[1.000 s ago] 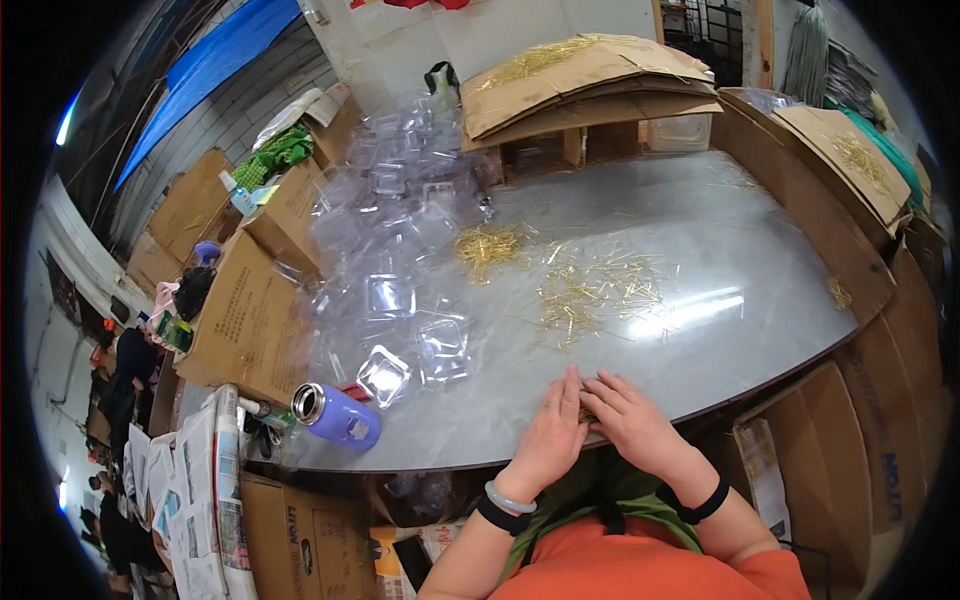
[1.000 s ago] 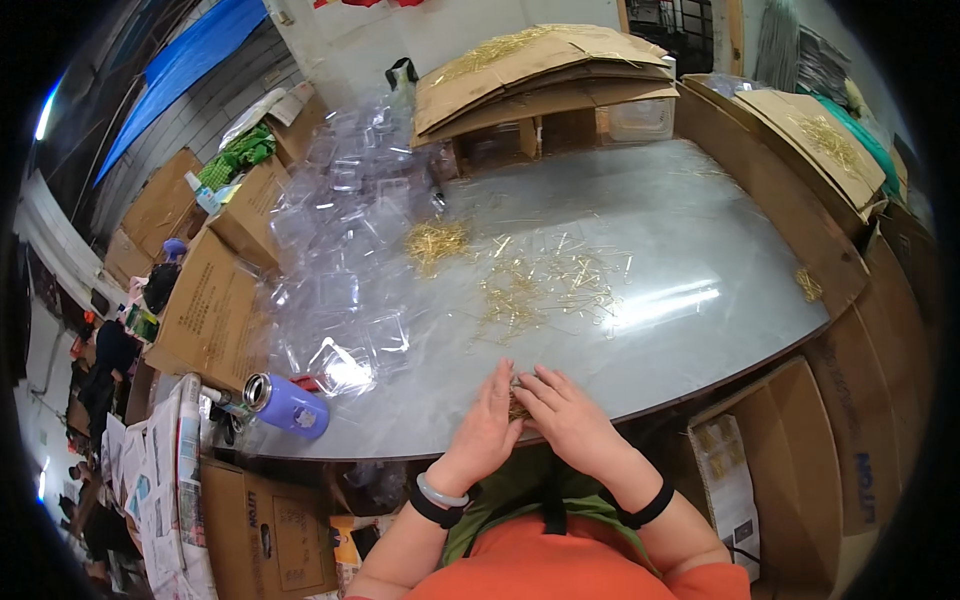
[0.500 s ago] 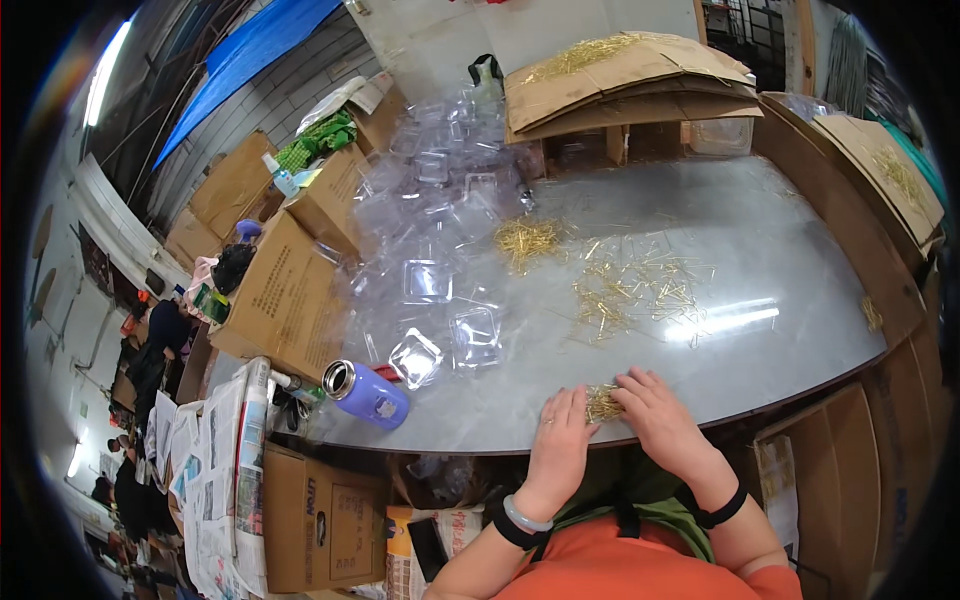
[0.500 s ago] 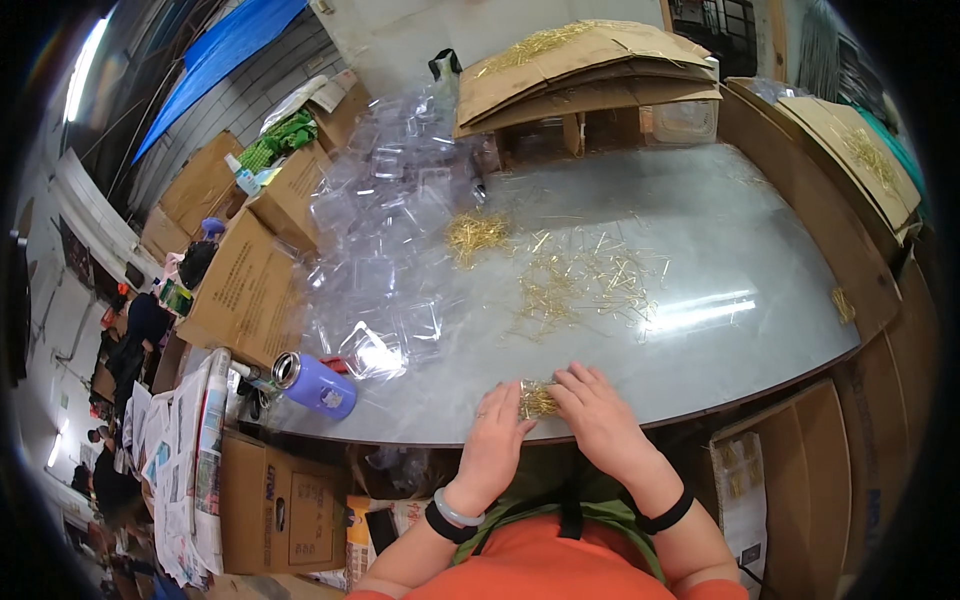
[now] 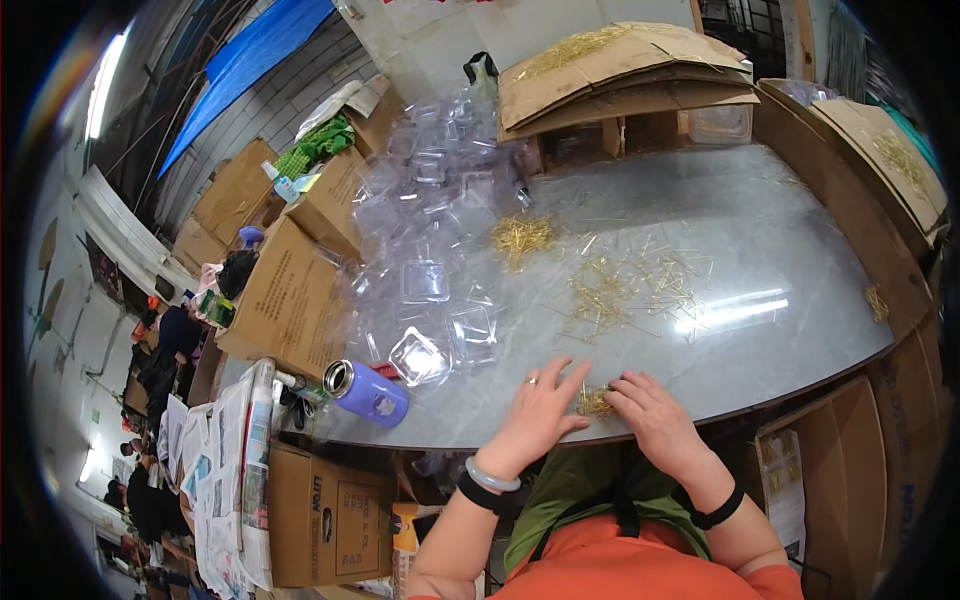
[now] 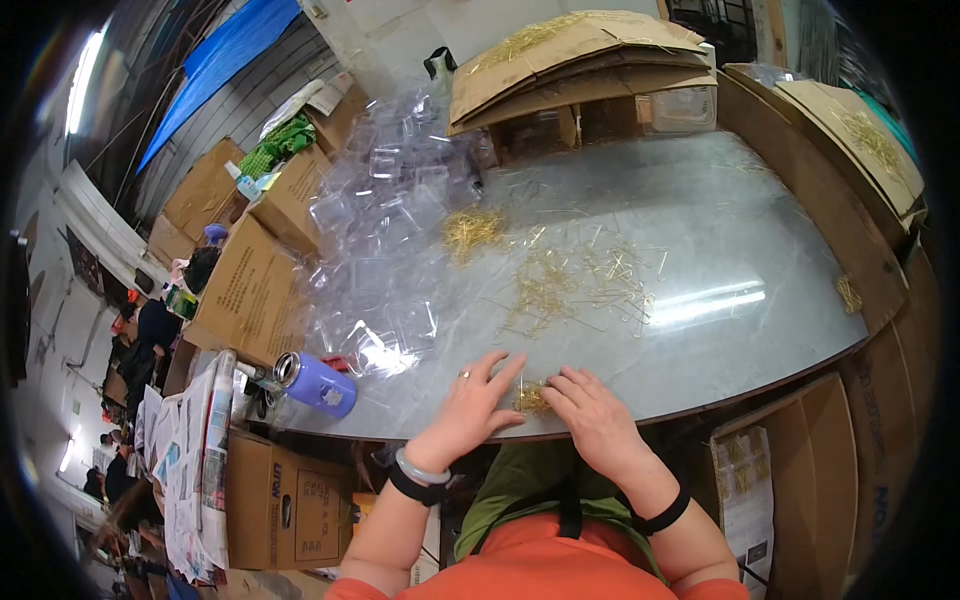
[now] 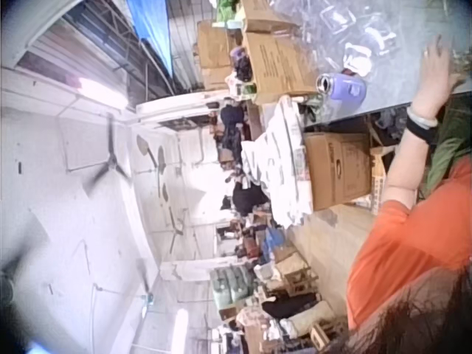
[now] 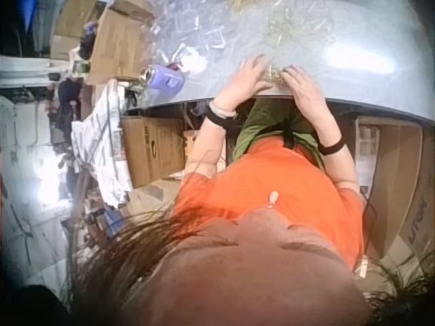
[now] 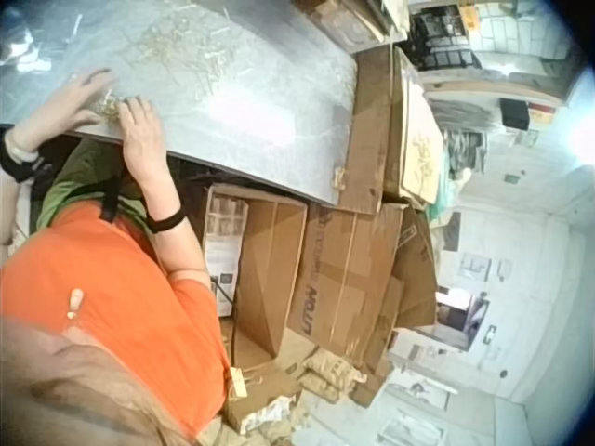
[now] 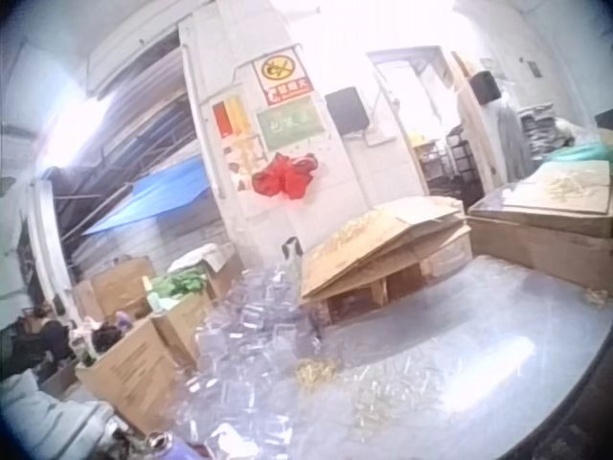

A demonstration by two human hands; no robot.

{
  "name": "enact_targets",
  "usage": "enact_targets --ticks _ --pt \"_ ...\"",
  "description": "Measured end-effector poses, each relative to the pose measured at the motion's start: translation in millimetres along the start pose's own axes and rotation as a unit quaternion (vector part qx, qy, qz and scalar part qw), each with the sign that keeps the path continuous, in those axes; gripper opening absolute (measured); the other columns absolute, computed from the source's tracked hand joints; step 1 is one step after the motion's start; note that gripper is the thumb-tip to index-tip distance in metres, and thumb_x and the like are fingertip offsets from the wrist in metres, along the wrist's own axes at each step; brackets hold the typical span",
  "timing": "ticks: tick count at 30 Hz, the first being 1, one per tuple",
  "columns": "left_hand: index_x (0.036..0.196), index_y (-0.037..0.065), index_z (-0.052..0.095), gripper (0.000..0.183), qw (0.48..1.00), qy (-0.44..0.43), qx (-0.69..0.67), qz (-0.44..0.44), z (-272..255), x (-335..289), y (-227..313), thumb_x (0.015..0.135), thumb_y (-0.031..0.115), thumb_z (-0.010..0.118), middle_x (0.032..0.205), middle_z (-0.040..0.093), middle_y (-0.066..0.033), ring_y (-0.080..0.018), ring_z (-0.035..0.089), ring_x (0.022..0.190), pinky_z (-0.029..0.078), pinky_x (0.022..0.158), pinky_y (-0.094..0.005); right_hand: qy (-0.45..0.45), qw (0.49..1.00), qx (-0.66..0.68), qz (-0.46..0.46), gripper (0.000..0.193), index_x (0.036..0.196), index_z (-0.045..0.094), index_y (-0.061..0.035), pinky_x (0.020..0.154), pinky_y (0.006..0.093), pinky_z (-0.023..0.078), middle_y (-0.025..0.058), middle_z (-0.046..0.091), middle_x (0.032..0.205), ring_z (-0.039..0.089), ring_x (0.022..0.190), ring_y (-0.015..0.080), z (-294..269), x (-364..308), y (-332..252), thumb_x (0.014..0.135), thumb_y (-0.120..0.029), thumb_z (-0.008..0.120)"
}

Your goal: Sorting and packing small gold-colored metal pins or components into small plastic containers and bags.

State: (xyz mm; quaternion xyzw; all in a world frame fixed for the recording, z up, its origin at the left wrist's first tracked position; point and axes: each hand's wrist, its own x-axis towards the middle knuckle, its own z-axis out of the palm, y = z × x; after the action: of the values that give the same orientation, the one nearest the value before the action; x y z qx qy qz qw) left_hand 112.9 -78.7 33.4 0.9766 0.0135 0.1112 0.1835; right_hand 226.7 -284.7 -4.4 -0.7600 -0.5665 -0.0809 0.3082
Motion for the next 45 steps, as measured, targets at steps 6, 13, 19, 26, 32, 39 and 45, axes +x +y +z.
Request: enact_targets --ticks 6,13,19,26,32,39,45 --pt "0.124 0.007 0.063 0.060 0.998 -0.036 0.031 0.038 -11.6 8.5 -9.9 0.076 0.036 0.086 0.129 0.058 -0.0156 -0.0393 0.055 0.113 0.048 0.095 -0.0482 0.009 1.000 -0.009 -0.016 0.041 0.128 0.062 -0.0038 0.115 0.0473 0.043 0.0131 0.062 0.134 0.056 0.131 0.0341 -2.1 1.5 -1.9 0.088 -0.002 0.056" --pt "0.096 0.001 0.063 0.043 0.995 0.076 0.031 -0.065 21.4 -4.7 12.4 0.080 0.035 0.084 0.093 0.064 -0.0173 -0.0389 0.063 0.087 0.051 0.076 -0.0469 0.020 0.999 -0.025 -0.020 0.043 0.131 0.059 -0.0009 0.114 0.0477 0.044 0.0167 0.060 0.134 0.056 0.130 0.0362 3.7 -0.8 0.7 0.088 -0.002 0.056" --pt "0.106 -0.001 0.065 0.035 0.987 0.135 -0.040 -0.072 40.0 -9.8 21.0 0.083 0.019 0.083 0.092 0.064 -0.0180 -0.0351 0.065 0.079 0.053 0.071 -0.0448 0.024 1.000 -0.018 0.000 0.044 0.131 0.057 0.0022 0.114 0.0470 0.043 0.0187 0.059 0.134 0.055 0.130 0.0372 3.3 2.8 -1.6 0.087 -0.001 0.056" --pt "0.128 0.000 0.062 0.050 0.977 0.086 -0.184 -0.063 30.5 -4.9 0.3 0.082 0.006 0.081 0.112 0.058 -0.0177 -0.0283 0.064 0.086 0.053 0.076 -0.0378 0.014 1.000 -0.016 -0.007 0.044 0.131 0.056 0.0024 0.114 0.0472 0.043 0.0197 0.059 0.133 0.054 0.129 0.0386 1.0 3.2 -2.3 0.087 0.000 0.059" --pt "0.126 0.000 0.063 0.045 0.986 0.067 -0.142 -0.050 31.2 6.5 6.6 0.084 0.005 0.077 0.111 0.060 -0.0158 -0.0265 0.064 0.092 0.053 0.080 -0.0368 0.018 1.000 0.018 0.005 0.044 0.129 0.056 0.0028 0.113 0.0473 0.044 0.0202 0.060 0.131 0.055 0.128 0.0393 -9.3 6.5 -8.8 0.087 -0.002 0.066" --pt "0.122 -0.002 0.064 0.039 0.978 0.156 -0.069 -0.119 8.4 -17.0 -32.9 0.087 0.009 0.076 0.114 0.065 -0.0178 -0.0303 0.065 0.079 0.054 0.074 -0.0391 0.032 0.999 -0.013 0.019 0.043 0.128 0.059 0.0009 0.110 0.0463 0.047 0.0175 0.061 0.130 0.056 0.127 0.0380 5.1 2.7 -3.2 0.085 0.002 0.062" --pt "0.114 -0.005 0.064 0.041 0.911 0.339 0.200 -0.127 -55.8 -7.9 -102.2 0.084 0.018 0.080 0.097 0.069 -0.0210 -0.0352 0.067 0.079 0.054 0.075 -0.0444 0.050 0.998 -0.024 0.015 0.044 0.127 0.061 0.0003 0.110 0.0464 0.047 0.0164 0.062 0.130 0.058 0.126 0.0374 8.1 1.2 0.6 0.083 0.003 0.061"
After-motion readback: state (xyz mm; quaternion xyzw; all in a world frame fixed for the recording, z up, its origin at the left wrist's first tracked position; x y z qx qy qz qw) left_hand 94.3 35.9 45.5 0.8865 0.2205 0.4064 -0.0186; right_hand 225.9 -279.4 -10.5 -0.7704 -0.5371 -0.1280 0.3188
